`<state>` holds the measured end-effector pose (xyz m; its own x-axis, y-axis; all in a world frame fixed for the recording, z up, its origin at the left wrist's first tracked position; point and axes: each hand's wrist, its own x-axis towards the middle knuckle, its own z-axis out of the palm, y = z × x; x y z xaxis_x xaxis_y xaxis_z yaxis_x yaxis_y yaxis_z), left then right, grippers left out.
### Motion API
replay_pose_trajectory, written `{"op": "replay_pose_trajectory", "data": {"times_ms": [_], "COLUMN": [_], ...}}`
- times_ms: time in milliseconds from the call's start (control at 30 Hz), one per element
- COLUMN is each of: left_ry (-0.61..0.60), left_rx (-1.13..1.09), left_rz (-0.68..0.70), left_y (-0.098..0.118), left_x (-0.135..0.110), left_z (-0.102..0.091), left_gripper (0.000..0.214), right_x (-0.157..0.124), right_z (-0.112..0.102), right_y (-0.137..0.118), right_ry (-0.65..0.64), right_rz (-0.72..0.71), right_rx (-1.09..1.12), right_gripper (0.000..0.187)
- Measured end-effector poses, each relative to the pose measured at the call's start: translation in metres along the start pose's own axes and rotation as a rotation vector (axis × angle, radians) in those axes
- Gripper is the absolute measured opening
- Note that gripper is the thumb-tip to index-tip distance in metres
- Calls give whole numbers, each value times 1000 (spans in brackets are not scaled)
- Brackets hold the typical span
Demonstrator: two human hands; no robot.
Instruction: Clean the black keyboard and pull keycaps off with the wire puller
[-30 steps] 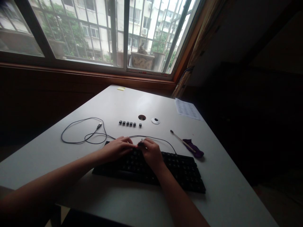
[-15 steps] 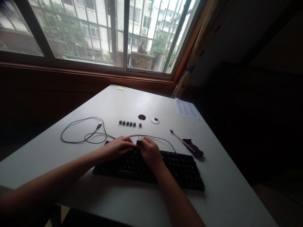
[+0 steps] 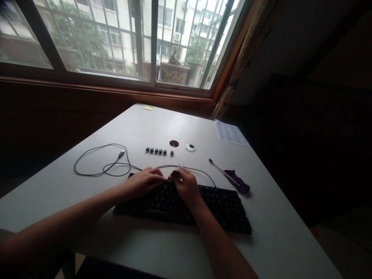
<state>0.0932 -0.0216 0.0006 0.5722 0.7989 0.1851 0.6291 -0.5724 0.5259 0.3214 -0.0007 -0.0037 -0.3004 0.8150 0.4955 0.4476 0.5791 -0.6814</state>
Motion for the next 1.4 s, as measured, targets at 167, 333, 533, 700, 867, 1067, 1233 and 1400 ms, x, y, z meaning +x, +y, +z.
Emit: {"op": "replay_pose_trajectory", "data": {"times_ms": [167, 333, 533, 700, 867, 1067, 1233, 1400], "left_ry": [0, 60, 173, 221, 250, 274, 316, 314], "left_rx": [-11, -32, -57, -87, -167, -234, -208, -193], "left_rz": [-14, -36, -39, -3, 20, -16, -11, -19], "left_y": [2, 6, 8, 8, 9, 11, 9, 10], "left_x": [-1, -3, -4, -3, -3, -6, -6, -6], "left_z": [-1, -3, -4, -3, -5, -6, -1, 0], "left_gripper": [27, 28, 26, 22, 15, 12, 15, 12], "right_x": [1, 3, 3, 2, 2, 0, -1, 0], "right_z": [0, -2, -2, 0, 2, 3, 4, 5], "right_y": [-3, -3, -6, -15, -20, -20, -18, -18], "right_ry": [-9, -28, -2, -25, -59, -68, -67, -87], "right_rz": [-3, 5, 42, 35, 22, 89, 130, 136], "right_rx": [0, 46, 120, 243, 357, 440, 508, 540], "right_gripper": [11, 5, 8, 8, 6, 4, 2, 2]}}
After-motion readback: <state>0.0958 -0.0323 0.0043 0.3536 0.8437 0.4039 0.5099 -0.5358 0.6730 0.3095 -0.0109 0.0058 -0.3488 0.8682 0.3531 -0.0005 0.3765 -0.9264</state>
